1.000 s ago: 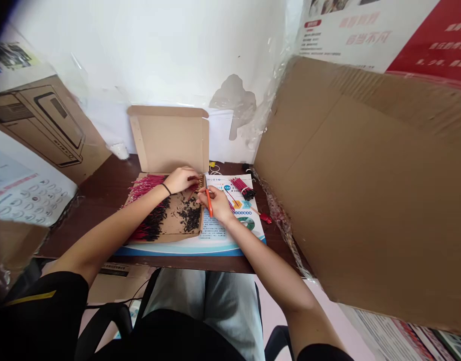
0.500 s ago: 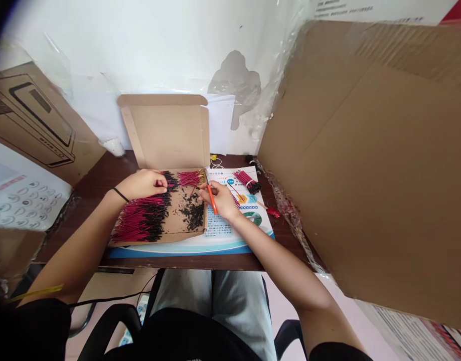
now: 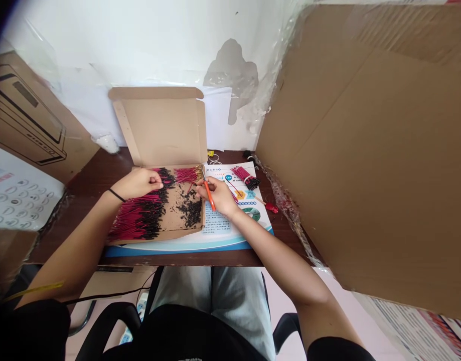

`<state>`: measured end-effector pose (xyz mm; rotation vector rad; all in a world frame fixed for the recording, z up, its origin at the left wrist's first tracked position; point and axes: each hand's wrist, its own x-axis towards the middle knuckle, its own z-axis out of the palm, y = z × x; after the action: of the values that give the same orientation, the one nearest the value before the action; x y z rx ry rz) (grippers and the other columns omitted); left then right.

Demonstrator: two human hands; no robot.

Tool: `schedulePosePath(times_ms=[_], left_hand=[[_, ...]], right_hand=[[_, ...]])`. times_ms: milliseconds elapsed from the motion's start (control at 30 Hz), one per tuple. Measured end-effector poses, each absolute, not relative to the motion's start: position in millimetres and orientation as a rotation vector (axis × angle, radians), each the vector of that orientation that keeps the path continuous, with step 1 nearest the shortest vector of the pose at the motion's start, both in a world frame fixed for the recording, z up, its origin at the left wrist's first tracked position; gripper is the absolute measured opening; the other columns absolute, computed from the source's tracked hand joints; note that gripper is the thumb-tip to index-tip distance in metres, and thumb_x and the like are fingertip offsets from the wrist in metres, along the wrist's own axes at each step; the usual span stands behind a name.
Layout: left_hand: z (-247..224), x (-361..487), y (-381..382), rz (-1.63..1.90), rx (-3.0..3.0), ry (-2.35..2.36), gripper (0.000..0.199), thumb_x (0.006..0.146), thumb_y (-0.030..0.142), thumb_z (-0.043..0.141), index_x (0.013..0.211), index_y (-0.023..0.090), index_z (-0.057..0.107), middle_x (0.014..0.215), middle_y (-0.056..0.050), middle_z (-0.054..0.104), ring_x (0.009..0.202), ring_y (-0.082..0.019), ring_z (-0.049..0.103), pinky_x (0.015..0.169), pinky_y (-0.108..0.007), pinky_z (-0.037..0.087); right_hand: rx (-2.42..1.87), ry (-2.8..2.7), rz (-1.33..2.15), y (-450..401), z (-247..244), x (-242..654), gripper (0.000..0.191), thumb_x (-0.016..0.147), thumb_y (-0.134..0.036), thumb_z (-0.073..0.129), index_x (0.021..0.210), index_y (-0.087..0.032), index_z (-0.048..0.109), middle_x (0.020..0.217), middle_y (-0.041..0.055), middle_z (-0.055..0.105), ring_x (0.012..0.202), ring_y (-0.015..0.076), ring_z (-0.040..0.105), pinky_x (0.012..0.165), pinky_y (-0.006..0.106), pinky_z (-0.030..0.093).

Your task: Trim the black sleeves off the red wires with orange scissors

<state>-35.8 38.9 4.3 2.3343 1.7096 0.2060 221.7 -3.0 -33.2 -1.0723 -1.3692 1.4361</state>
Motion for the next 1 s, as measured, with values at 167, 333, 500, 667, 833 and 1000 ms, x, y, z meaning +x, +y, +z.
schedulePosePath(times_ms=[167,333,500,667,833,1000], left_hand=[[22,-13,16,0.916,2.255,1.440,0.020,0.081,0.037,0.056,0.075,0.019,0.059,0.075,-0.002,0.062,0.067,-0.013,0.055,0.065,-0.026,0.044],[-17,32,-6,1.130,1.635,0.801,0.019,0.090,0.040,0.049,0.087,0.021,0.047,0.061,0.004,0.054,0.054,-0.009,0.052,0.053,-0.023,0.041],[-44,45,-11,1.101,1.372,0.757,0.022,0.088,0.043,0.053,0.088,0.021,0.049,0.058,0.006,0.044,0.046,-0.006,0.035,0.043,-0.019,0.027],[-39,40,-14,1.070,1.397,0.853,0.022,0.086,0.042,0.056,0.090,0.020,0.055,0.063,0.003,0.049,0.052,-0.007,0.042,0.046,-0.019,0.032],[-39,37,-14,1.095,1.481,0.932,0.019,0.086,0.039,0.057,0.088,0.020,0.058,0.066,0.001,0.053,0.056,-0.009,0.047,0.048,-0.021,0.037],[-35,38,-15,1.079,1.571,1.006,0.017,0.084,0.037,0.059,0.082,0.020,0.062,0.068,0.000,0.056,0.061,-0.011,0.052,0.055,-0.023,0.044]], right_hand=[[-1.080,-1.465,1.337,-3,-32,221,0.026,0.068,-0.039,0.069,0.083,-0.020,0.059,0.068,-0.0012,0.064,0.067,0.0145,0.062,0.064,0.028,0.046],[-1.083,-1.638,1.172,-5,-28,224,0.019,0.075,-0.036,0.061,0.085,-0.021,0.061,0.067,-0.0023,0.061,0.064,0.0128,0.057,0.062,0.027,0.044],[-1.181,-1.900,0.780,-14,-20,228,0.016,0.080,-0.036,0.057,0.079,-0.022,0.064,0.057,-0.0049,0.047,0.053,0.0093,0.039,0.053,0.024,0.034],[-1.309,-2.014,0.533,-18,-16,229,0.017,0.082,-0.035,0.055,0.077,-0.022,0.064,0.054,-0.0042,0.046,0.049,0.0091,0.035,0.051,0.023,0.032],[-1.327,-2.054,0.480,-21,-15,228,0.019,0.083,-0.035,0.055,0.088,-0.023,0.069,0.058,-0.0021,0.057,0.050,0.0102,0.045,0.052,0.024,0.035],[-1.380,-2.111,0.429,-24,-19,225,0.024,0.084,-0.039,0.054,0.094,-0.025,0.070,0.065,0.0010,0.066,0.055,0.0134,0.055,0.055,0.026,0.037]])
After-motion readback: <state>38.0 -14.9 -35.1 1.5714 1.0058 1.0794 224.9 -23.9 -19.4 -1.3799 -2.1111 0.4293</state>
